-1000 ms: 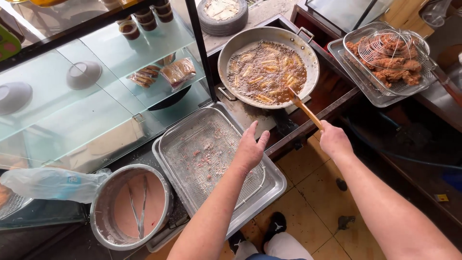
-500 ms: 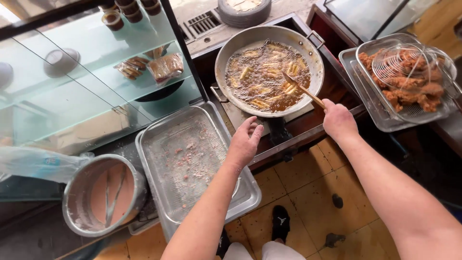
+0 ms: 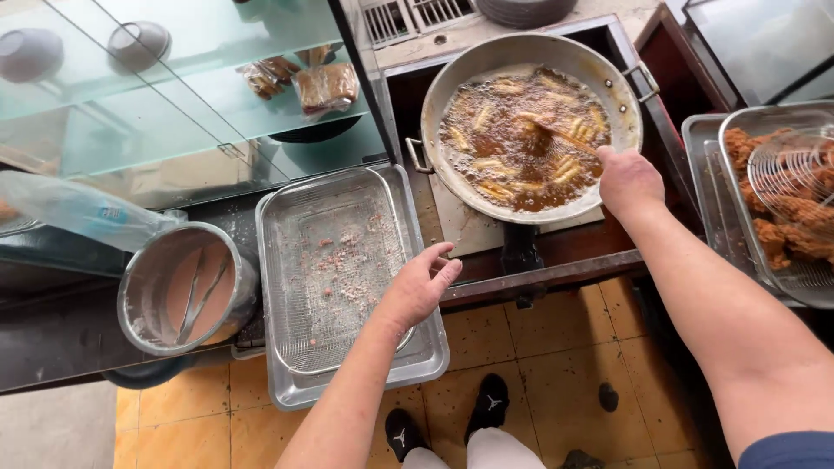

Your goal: Deep-frying food items in a large pan of oil using a wooden spatula.

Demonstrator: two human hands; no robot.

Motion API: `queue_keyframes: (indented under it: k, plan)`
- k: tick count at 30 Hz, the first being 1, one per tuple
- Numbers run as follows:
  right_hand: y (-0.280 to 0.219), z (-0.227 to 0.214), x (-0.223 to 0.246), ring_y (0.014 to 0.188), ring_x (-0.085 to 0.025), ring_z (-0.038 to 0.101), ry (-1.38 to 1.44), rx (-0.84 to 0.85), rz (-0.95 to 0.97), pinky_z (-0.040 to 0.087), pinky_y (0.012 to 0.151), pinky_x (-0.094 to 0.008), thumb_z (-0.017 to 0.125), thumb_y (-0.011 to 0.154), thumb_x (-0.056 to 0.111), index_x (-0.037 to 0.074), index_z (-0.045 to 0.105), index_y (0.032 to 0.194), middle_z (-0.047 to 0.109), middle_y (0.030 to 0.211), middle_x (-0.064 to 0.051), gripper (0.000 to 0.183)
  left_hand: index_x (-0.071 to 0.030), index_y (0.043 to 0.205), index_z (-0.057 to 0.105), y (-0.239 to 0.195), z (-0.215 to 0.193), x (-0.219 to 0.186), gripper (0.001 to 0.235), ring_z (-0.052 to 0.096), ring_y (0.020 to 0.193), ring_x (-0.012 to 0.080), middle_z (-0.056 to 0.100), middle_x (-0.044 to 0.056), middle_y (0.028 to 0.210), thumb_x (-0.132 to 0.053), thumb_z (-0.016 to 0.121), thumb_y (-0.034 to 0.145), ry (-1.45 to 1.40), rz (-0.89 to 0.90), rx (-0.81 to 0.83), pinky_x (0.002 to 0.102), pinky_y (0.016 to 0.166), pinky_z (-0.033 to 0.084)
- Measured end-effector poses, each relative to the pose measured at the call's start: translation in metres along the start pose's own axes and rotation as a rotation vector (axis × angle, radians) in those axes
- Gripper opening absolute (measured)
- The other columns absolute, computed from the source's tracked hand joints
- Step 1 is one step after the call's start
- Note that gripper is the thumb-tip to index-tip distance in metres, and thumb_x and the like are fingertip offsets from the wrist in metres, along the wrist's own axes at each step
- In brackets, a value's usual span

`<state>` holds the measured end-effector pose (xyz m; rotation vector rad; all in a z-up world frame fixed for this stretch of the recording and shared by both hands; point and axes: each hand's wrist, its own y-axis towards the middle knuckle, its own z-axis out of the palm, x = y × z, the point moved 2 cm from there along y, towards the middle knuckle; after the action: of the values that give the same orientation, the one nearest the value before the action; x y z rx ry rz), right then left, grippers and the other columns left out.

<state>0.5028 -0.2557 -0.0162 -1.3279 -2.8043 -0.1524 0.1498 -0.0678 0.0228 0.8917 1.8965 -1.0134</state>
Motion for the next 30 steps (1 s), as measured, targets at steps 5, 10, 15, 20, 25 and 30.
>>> queue_keyframes:
  k: [5,10,15,20,25,30]
  plan:
    - [0.019,0.006,0.009,0.100,-0.040,0.069,0.006,0.042,-0.032,0.057,0.085,-0.051,0.051,0.098,0.007,0.016,0.070,0.123,0.068,0.105,-0.022,0.032,-0.008,0.145,0.053,-0.007,-0.008,-0.008,0.061,0.071,0.104,0.0226,0.075,0.010,0.117,-0.039,0.065,0.094,-0.003,-0.055,0.008,0.036,0.093,0.056]
    - [0.029,-0.007,0.028,0.100,-0.037,0.071,-0.061,0.117,-0.038,0.058,0.086,-0.049,0.048,0.105,0.011,0.015,0.069,0.126,0.068,0.108,-0.020,0.030,-0.009,0.145,0.054,-0.008,-0.010,0.000,0.061,0.071,0.103,0.0224,0.075,0.010,0.114,-0.039,0.066,0.093,0.054,-0.052,0.001,0.036,0.092,0.056]
    - [0.035,-0.024,0.033,0.105,-0.032,0.071,-0.143,0.194,-0.108,0.058,0.091,-0.047,0.051,0.101,0.012,0.021,0.070,0.130,0.071,0.111,-0.017,0.036,-0.008,0.145,0.054,-0.010,-0.010,-0.009,0.061,0.071,0.102,0.0225,0.075,0.009,0.114,-0.039,0.066,0.093,0.048,-0.070,0.010,0.036,0.091,0.057]
    - [0.039,-0.038,0.033,0.111,-0.029,0.070,-0.234,0.243,-0.117,0.059,0.094,-0.044,0.054,0.099,0.012,0.023,0.073,0.127,0.074,0.115,-0.014,0.036,-0.008,0.145,0.053,-0.011,-0.001,-0.011,0.062,0.070,0.105,0.0220,0.074,0.009,0.119,-0.039,0.066,0.093,0.040,-0.077,0.060,0.036,0.092,0.056]
    - [0.049,-0.054,0.023,0.114,-0.029,0.070,-0.247,0.306,-0.034,0.057,0.097,-0.045,0.053,0.101,0.013,0.027,0.074,0.128,0.075,0.117,-0.012,0.037,-0.009,0.145,0.053,-0.011,0.000,-0.005,0.062,0.070,0.106,0.0219,0.073,0.009,0.121,-0.037,0.067,0.092,0.019,-0.081,0.071,0.036,0.093,0.057]
    - [0.060,-0.043,0.006,0.113,-0.032,0.068,-0.164,0.205,-0.009,0.056,0.096,-0.048,0.057,0.094,0.010,0.026,0.072,0.132,0.073,0.118,-0.014,0.044,-0.007,0.140,0.059,-0.017,-0.005,-0.006,0.057,0.071,0.106,0.0223,0.074,0.011,0.118,-0.037,0.068,0.091,0.066,-0.012,-0.037,0.037,0.094,0.056]
